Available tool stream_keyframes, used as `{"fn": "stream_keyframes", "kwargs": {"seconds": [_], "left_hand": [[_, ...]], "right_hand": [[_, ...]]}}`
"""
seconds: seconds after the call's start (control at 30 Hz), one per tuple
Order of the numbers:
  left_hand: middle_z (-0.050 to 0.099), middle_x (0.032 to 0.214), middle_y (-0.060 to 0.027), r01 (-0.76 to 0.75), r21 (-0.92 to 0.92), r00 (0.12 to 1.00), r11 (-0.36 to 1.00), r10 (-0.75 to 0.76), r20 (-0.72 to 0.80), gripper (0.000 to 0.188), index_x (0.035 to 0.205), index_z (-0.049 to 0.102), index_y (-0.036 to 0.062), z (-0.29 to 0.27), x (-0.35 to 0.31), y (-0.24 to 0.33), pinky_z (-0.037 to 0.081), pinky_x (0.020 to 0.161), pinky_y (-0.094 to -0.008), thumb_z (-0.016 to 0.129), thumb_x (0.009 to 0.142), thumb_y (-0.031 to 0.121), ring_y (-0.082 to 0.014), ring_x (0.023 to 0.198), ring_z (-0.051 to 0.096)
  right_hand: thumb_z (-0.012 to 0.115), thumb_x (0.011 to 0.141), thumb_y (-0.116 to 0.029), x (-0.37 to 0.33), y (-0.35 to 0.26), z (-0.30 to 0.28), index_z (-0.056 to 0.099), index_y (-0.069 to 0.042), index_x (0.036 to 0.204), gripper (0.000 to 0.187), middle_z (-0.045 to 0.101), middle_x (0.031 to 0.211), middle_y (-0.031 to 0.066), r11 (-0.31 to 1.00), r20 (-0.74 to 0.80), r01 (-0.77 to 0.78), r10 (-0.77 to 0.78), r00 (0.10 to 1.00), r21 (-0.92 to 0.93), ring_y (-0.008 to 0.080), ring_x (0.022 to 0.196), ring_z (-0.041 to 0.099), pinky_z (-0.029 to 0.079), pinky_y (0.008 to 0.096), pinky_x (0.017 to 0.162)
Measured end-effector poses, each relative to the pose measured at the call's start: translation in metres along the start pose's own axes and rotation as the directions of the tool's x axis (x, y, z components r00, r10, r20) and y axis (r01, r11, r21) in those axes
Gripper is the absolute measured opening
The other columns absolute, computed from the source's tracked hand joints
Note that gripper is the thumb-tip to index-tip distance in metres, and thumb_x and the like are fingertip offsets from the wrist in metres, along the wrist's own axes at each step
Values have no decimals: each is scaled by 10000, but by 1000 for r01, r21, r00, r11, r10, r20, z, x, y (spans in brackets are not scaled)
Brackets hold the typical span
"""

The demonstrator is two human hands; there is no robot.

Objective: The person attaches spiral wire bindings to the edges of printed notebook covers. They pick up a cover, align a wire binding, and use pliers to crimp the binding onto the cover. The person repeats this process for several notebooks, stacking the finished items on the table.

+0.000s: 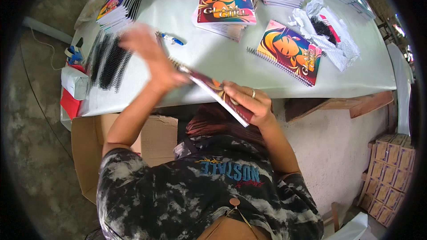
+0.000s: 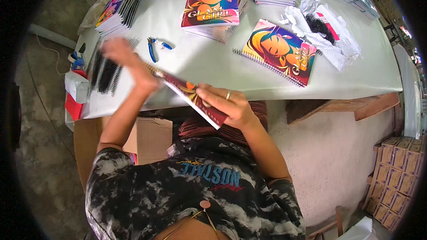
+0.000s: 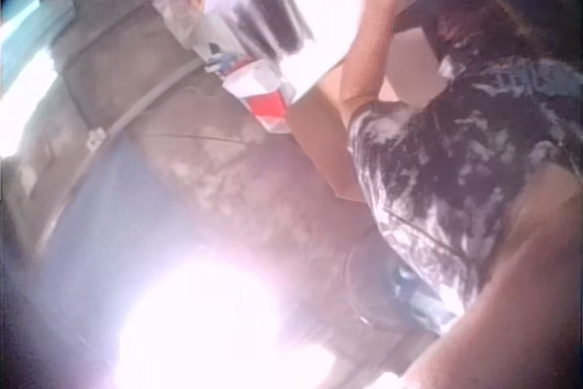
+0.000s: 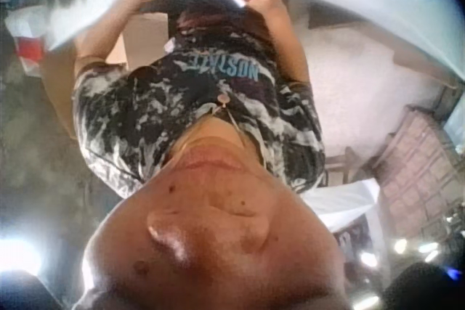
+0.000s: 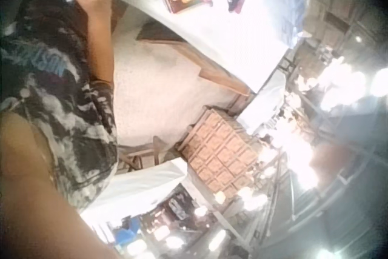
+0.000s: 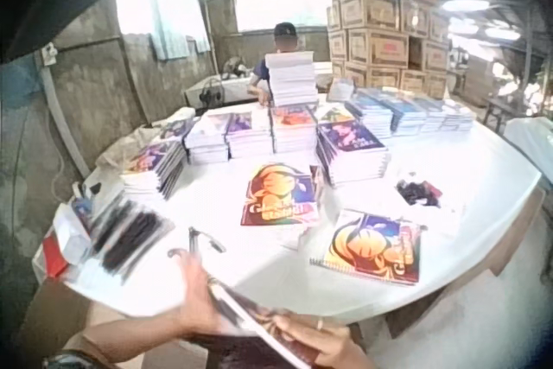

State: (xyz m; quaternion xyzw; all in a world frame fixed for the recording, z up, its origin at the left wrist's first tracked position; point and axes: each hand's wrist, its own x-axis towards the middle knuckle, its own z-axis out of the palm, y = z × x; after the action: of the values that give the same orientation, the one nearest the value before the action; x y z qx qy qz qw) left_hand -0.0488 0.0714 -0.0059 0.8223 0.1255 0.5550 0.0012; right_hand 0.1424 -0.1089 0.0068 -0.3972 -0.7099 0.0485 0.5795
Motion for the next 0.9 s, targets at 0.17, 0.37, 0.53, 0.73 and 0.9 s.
{"fn": "stream_keyframes", "kwargs": {"seconds": [0.17,0.37,0.53,0.73,0.9], "left_hand": [[169,1451,-198,-272,174,959,947,282,-38,1090,1390,180,-16,-12,19,22,124,1072,-492,410,697,794,-425,1316,162],[429,1259,-301,-318,106,933,942,292,210,1013,1340,309,-37,-2,-9,38,198,986,-633,500,708,732,-515,1234,260],[286,1327,-346,-87,117,986,989,69,149,1122,1343,214,-114,5,-14,21,149,1008,-634,478,687,758,-508,1260,226],[300,1307,-336,-423,91,902,902,410,134,1019,1366,202,-37,-7,3,37,142,1013,-640,382,752,756,-483,1270,225],[110,1388,-375,-190,-30,927,981,189,324,1242,1368,152,-108,10,-30,44,21,1028,-624,460,611,827,-536,1297,88]], "right_hand": [[696,719,-12,5,9,-12,630,59,1008,305,645,958,230,1000,-1,22,-22,1000,-6,299,858,663,536,335,737],[700,709,-13,7,20,-11,628,52,1014,320,645,966,225,998,-30,49,-50,998,-34,291,874,662,531,332,760],[687,714,4,6,8,-1,624,64,1013,311,642,986,225,999,20,-1,0,1000,34,298,892,657,529,335,767],[679,725,2,8,9,-5,625,61,1017,303,647,977,218,1000,-28,6,-5,1000,30,296,891,658,526,330,769],[676,721,16,10,10,0,622,45,1044,329,656,967,190,1000,-57,-19,19,998,-2,278,867,665,530,329,746]]}}
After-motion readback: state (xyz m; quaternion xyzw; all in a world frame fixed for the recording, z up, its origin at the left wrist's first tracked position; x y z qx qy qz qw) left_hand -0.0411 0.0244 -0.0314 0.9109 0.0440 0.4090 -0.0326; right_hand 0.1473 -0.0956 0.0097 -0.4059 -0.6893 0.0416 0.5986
